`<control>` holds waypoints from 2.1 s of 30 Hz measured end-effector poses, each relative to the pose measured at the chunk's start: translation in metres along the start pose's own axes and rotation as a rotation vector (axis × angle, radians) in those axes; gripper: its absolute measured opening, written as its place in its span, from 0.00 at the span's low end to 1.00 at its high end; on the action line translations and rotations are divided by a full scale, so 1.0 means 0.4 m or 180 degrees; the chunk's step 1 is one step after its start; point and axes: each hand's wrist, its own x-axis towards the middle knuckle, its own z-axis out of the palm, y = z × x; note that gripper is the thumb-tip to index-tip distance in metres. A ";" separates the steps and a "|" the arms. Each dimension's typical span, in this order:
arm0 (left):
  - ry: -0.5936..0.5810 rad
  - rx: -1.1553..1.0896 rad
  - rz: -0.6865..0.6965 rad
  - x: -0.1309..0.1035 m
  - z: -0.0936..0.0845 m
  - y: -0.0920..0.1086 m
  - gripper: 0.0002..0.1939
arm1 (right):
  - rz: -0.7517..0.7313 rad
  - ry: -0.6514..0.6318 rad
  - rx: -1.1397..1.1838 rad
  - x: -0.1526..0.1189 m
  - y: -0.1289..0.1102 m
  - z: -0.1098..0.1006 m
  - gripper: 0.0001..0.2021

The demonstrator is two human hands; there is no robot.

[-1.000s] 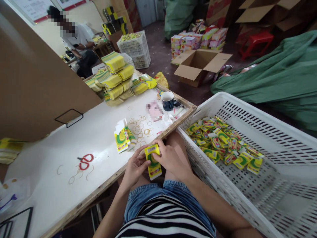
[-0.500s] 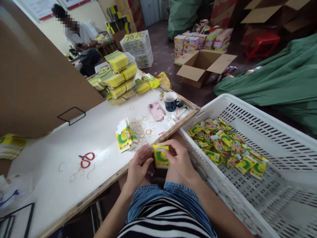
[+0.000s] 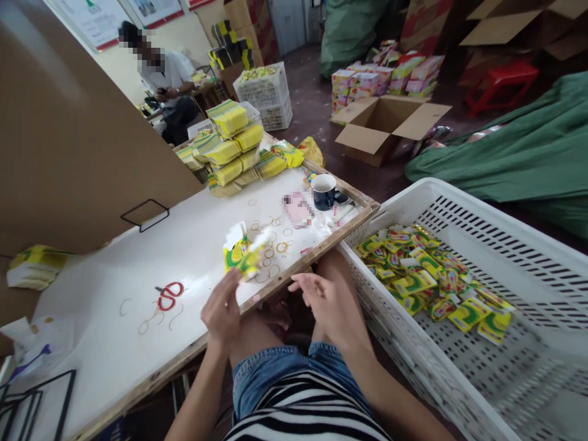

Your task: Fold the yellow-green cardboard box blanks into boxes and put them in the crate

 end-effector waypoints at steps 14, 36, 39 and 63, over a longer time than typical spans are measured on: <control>-0.1283 -0.4110 -0.3203 -0.017 0.063 0.120 0.30 | 0.0248 -0.0128 0.0706 -0.010 0.030 0.015 0.18; -0.1463 -0.3635 -0.2775 0.023 0.031 0.156 0.32 | -0.0579 -0.0751 -0.0110 -0.001 0.006 -0.024 0.26; -0.1791 -0.3775 -0.2684 0.025 0.019 0.146 0.21 | -0.0681 -0.1037 -0.0053 0.013 -0.005 -0.049 0.16; -0.1902 -0.3631 -0.2756 0.019 0.050 0.174 0.24 | -0.0564 -0.0575 -0.1492 0.020 -0.016 -0.055 0.15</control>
